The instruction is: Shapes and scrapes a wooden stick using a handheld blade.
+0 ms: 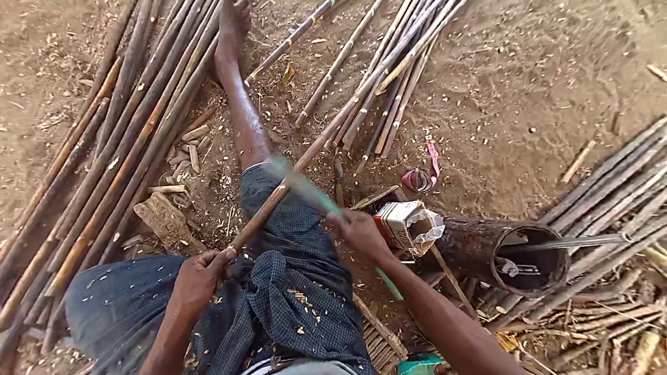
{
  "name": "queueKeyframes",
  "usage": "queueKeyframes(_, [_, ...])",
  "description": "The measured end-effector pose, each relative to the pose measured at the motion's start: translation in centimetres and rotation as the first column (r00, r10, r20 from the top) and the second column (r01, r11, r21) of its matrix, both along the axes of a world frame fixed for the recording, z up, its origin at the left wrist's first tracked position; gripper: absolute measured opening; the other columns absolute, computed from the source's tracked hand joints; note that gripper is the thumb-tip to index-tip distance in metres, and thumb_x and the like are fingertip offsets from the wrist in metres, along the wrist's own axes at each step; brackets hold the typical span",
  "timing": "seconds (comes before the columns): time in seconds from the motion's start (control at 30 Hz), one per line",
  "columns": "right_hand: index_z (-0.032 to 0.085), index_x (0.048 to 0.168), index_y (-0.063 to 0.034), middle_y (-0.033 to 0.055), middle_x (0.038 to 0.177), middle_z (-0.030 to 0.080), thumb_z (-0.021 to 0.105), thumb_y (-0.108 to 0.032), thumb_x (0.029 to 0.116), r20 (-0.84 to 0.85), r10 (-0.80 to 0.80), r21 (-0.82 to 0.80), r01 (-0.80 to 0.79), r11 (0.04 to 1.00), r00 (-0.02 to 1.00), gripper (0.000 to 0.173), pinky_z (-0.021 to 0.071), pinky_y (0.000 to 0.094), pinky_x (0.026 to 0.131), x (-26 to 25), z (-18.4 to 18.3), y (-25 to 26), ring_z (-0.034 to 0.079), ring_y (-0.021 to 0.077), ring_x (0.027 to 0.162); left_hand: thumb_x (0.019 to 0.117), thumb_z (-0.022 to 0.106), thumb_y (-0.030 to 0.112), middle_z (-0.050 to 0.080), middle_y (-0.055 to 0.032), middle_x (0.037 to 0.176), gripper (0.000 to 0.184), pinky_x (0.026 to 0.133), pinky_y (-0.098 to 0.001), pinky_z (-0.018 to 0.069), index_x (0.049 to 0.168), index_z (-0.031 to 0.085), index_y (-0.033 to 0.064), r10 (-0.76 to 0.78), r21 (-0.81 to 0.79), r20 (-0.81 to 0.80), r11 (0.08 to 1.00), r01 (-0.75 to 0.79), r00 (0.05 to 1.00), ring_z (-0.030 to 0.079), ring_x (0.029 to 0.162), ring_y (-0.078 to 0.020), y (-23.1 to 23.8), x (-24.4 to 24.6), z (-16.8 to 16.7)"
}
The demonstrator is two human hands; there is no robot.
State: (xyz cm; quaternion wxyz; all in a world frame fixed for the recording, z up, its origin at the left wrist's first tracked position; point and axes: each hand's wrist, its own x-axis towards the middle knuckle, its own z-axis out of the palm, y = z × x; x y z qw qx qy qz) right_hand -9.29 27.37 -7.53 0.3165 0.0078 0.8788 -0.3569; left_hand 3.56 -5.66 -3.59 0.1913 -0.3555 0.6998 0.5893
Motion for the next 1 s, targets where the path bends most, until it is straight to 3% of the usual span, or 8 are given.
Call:
queueKeyframes(0.07, [0.063, 0.094, -0.0059, 0.0086, 0.064, 0.055, 0.05, -0.057, 0.104, -0.031, -0.185, -0.016, 0.185, 0.983, 0.982, 0.053, 0.0508, 0.0461, 0.048, -0.6, -1.0, 0.3, 0.055, 0.0235, 0.051, 0.1054, 0.056, 0.023, 0.067, -0.0063, 0.065, 0.031, 0.042, -0.0225, 0.0391, 0.091, 0.073, 0.0024, -0.003, 0.018, 0.017, 1.0, 0.002, 1.0, 0.047, 0.044, -0.0097, 0.0, -0.1, 0.0])
queueKeyframes(0.2, [0.067, 0.092, -0.0098, 0.0089, 0.069, 0.061, 0.052, -0.053, 0.1037, -0.113, 0.255, 0.052, -0.25, 0.967, 0.96, 0.047, 0.0522, 0.0527, 0.06, 2.0, 0.4, -1.1, 0.064, 0.0279, 0.066, 0.1079, 0.051, 0.026, 0.065, -0.0063, 0.064, 0.036, 0.041, -0.0203, 0.0387, 0.096, 0.073, 0.001, -0.026, 0.073, 0.033, 0.997, 0.024, 0.999, 0.048, 0.043, -0.0083, -0.5, -0.2, 0.1])
queueKeyframes(0.33, [0.065, 0.094, -0.005, 0.0098, 0.066, 0.057, 0.051, -0.056, 0.1035, -0.067, -0.135, -0.014, 0.134, 0.991, 0.989, 0.054, 0.0507, 0.0468, 0.05, -0.7, -1.0, 0.3, 0.057, 0.0247, 0.054, 0.1096, 0.045, 0.027, 0.062, -0.0065, 0.06, 0.041, 0.04, -0.0198, 0.0387, 0.098, 0.073, -0.0011, -0.019, 0.144, 0.07, 0.99, 0.009, 0.997, 0.047, 0.042, -0.008, -0.8, -0.9, 0.2])
queueKeyframes(0.43, [0.067, 0.095, -0.0098, 0.01, 0.071, 0.062, 0.051, -0.052, 0.1043, -0.072, 0.297, 0.068, -0.293, 0.954, 0.952, 0.046, 0.0532, 0.0534, 0.063, 1.8, 0.6, -1.1, 0.066, 0.0293, 0.069, 0.111, 0.039, 0.03, 0.059, -0.005, 0.059, 0.046, 0.038, -0.0183, 0.038, 0.097, 0.07, -0.0015, -0.001, 0.193, 0.126, 0.981, -0.023, 0.992, 0.046, 0.041, -0.0063, -0.9, -0.9, 0.5])
queueKeyframes(0.57, [0.065, 0.095, -0.0057, 0.0113, 0.069, 0.058, 0.051, -0.059, 0.1026, -0.035, -0.139, 0.012, 0.14, 0.99, 0.99, 0.055, 0.051, 0.0505, 0.056, -0.8, -1.2, 0.5, 0.059, 0.027, 0.059, 0.1114, 0.037, 0.033, 0.058, -0.0049, 0.059, 0.049, 0.037, -0.0181, 0.037, 0.098, 0.069, -0.0013, -0.003, 0.258, 0.147, 0.965, -0.035, 0.989, 0.045, 0.04, -0.0057, -1.3, -1.4, 0.2])
queueKeyframes(0.7, [0.068, 0.092, -0.0118, 0.0064, 0.071, 0.062, 0.054, -0.054, 0.1027, -0.047, 0.206, 0.01, -0.206, 0.979, 0.977, 0.045, 0.0525, 0.0497, 0.062, 2.3, 0.3, -1.0, 0.064, 0.0241, 0.067, 0.1118, 0.031, 0.039, 0.057, -0.0044, 0.06, 0.055, 0.035, -0.0172, 0.0366, 0.096, 0.067, -0.0003, 0.004, 0.318, 0.165, 0.946, -0.057, 0.986, 0.043, 0.038, -0.0043, -2.1, -0.8, 0.0])
queueKeyframes(0.83, [0.064, 0.093, -0.0055, 0.0084, 0.064, 0.055, 0.052, -0.054, 0.1043, -0.005, -0.144, -0.047, 0.143, 0.989, 0.99, 0.051, 0.0498, 0.0458, 0.052, 0.5, -1.3, -0.2, 0.056, 0.0235, 0.054, 0.1107, 0.032, 0.043, 0.054, -0.0039, 0.059, 0.058, 0.033, -0.0178, 0.0356, 0.094, 0.066, 0.0005, 0.016, 0.354, 0.207, 0.931, -0.09, 0.978, 0.041, 0.037, -0.0047, -1.9, -1.2, -0.4])
queueKeyframes(1.0, [0.07, 0.098, -0.0067, 0.0121, 0.075, 0.063, 0.055, -0.05, 0.1044, -0.031, 0.12, 0.006, -0.12, 0.993, 0.992, 0.046, 0.0524, 0.0539, 0.065, 1.0, 0.7, -1.4, 0.064, 0.0293, 0.069, 0.1107, 0.031, 0.045, 0.057, -0.004, 0.064, 0.056, 0.033, -0.0172, 0.0367, 0.097, 0.063, 0.0015, 0.03, 0.406, 0.251, 0.904, -0.133, 0.968, 0.042, 0.038, -0.0038, -2.2, -1.3, -0.5])
